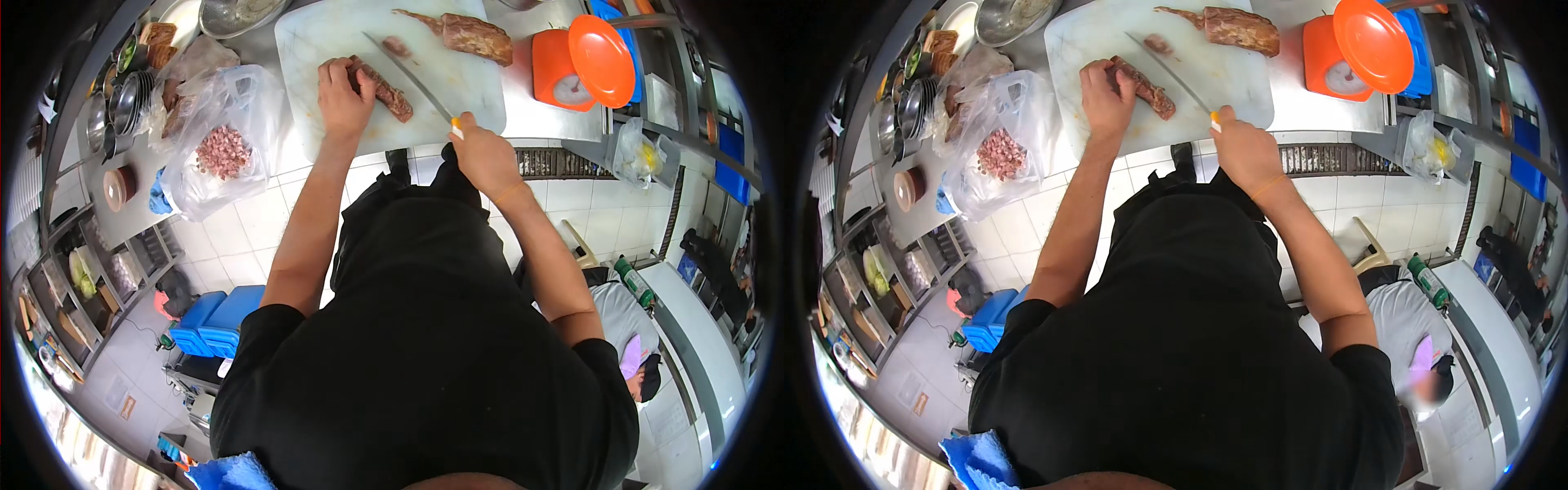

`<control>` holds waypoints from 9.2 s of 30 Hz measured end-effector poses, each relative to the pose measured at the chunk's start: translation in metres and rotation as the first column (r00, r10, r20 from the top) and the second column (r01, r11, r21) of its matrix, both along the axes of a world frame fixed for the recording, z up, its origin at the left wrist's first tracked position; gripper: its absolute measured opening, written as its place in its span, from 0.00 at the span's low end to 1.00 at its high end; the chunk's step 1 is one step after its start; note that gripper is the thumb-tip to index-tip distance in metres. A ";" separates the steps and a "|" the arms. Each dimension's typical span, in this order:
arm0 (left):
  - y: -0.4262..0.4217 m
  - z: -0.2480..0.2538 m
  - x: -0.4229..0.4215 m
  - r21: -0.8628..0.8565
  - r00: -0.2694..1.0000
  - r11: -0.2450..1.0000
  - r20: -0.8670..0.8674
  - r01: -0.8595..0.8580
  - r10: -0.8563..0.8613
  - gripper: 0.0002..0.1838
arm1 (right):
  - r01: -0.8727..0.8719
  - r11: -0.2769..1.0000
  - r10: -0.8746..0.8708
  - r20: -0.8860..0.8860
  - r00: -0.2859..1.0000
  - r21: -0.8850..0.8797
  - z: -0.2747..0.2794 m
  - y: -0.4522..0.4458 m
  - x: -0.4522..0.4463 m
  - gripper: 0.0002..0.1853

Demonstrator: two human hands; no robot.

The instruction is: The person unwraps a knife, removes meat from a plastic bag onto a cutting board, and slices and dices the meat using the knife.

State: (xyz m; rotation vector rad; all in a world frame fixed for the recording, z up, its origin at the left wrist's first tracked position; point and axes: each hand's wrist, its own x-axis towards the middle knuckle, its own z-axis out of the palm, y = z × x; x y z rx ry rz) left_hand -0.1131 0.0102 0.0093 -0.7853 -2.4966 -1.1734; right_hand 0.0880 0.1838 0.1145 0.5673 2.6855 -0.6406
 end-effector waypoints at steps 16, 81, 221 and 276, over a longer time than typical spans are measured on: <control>-0.001 -0.002 -0.004 -0.051 0.996 0.999 -0.086 0.019 -0.023 0.15 | -0.123 0.992 0.124 -0.015 0.992 0.027 0.046 -0.023 0.008 0.16; 0.007 0.005 0.004 -0.059 0.997 0.998 -0.071 0.038 -0.042 0.12 | 0.012 0.997 -0.008 0.047 0.999 -0.070 -0.023 -0.027 0.042 0.18; 0.018 0.038 -0.029 -0.635 0.942 0.716 0.057 0.291 -0.332 0.33 | 0.231 0.973 -0.227 -0.116 0.967 0.024 0.005 0.010 0.113 0.19; 0.007 0.043 0.028 -0.401 0.905 0.813 0.144 0.422 -0.400 0.13 | -0.001 0.996 0.006 -0.048 0.999 0.087 0.010 -0.007 0.034 0.19</control>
